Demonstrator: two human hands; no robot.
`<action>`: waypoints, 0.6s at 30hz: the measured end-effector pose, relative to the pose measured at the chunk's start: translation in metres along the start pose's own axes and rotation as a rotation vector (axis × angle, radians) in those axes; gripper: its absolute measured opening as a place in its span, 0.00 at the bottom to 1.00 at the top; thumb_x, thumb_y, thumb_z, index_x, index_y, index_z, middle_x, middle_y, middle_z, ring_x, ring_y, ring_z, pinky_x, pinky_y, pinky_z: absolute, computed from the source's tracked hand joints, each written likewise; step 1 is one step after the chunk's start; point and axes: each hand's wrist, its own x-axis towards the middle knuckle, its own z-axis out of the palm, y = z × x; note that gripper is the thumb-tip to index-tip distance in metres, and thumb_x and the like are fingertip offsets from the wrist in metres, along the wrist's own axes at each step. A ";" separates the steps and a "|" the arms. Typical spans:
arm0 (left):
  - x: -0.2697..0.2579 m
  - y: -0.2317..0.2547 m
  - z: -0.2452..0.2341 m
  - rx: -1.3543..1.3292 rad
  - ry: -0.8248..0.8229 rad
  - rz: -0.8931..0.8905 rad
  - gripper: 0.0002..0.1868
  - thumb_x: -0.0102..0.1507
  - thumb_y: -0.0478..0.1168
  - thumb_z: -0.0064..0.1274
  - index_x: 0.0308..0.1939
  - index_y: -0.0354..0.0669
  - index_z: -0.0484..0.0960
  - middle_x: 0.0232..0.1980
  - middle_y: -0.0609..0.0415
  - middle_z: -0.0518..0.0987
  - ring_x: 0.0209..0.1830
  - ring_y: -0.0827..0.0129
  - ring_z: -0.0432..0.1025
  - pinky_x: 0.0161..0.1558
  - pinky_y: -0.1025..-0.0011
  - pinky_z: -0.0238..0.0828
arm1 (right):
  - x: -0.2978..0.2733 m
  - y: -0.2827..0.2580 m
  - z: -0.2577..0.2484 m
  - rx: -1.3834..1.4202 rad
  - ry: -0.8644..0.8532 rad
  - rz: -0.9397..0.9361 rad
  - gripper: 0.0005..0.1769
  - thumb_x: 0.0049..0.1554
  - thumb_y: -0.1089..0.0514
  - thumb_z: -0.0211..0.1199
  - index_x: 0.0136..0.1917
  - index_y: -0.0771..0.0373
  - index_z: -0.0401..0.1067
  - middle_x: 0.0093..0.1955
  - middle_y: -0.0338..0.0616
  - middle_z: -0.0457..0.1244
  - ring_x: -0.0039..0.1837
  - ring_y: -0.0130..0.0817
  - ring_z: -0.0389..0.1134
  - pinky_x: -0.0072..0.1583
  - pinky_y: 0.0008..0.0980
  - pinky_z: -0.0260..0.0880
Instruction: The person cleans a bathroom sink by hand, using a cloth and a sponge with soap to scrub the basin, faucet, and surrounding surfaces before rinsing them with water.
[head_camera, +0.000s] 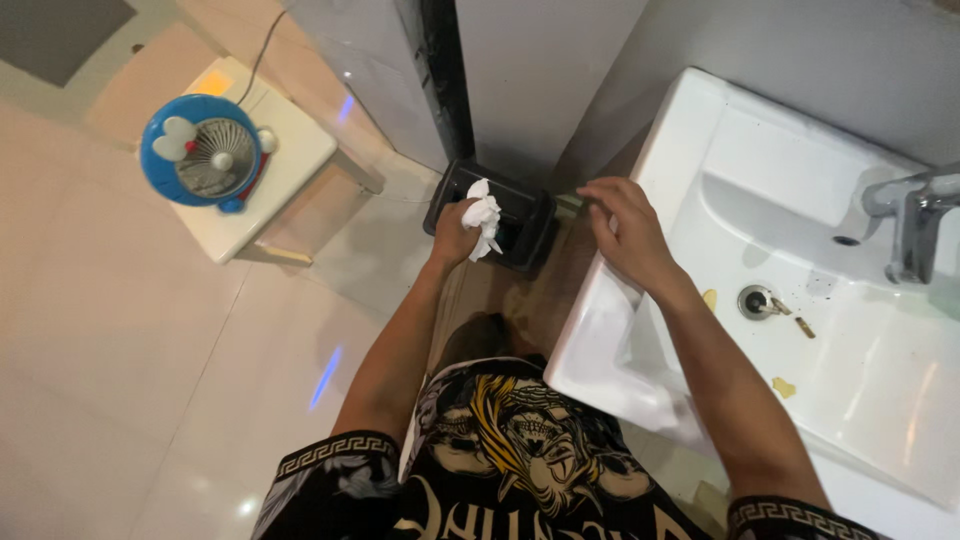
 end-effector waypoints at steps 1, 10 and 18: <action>0.006 -0.020 0.015 -0.003 -0.009 -0.042 0.29 0.55 0.30 0.59 0.61 0.49 0.80 0.57 0.40 0.76 0.57 0.45 0.72 0.59 0.58 0.69 | -0.001 0.002 0.000 -0.004 0.007 0.008 0.14 0.65 0.63 0.54 0.63 0.61 0.73 0.66 0.49 0.63 0.60 0.40 0.66 0.55 0.34 0.69; 0.031 -0.121 0.093 0.002 -0.134 -0.321 0.36 0.59 0.39 0.63 0.71 0.40 0.74 0.64 0.34 0.79 0.66 0.49 0.75 0.65 0.64 0.73 | -0.022 0.019 0.009 -0.128 -0.069 -0.216 0.14 0.62 0.64 0.56 0.61 0.62 0.74 0.67 0.49 0.62 0.69 0.43 0.62 0.65 0.38 0.68; 0.050 -0.134 0.120 -0.748 -0.082 -0.879 0.51 0.62 0.47 0.59 0.81 0.51 0.42 0.77 0.48 0.58 0.73 0.51 0.61 0.62 0.51 0.71 | -0.025 0.033 0.024 -0.257 -0.086 -0.359 0.20 0.53 0.67 0.61 0.59 0.60 0.74 0.65 0.48 0.61 0.66 0.46 0.62 0.68 0.47 0.60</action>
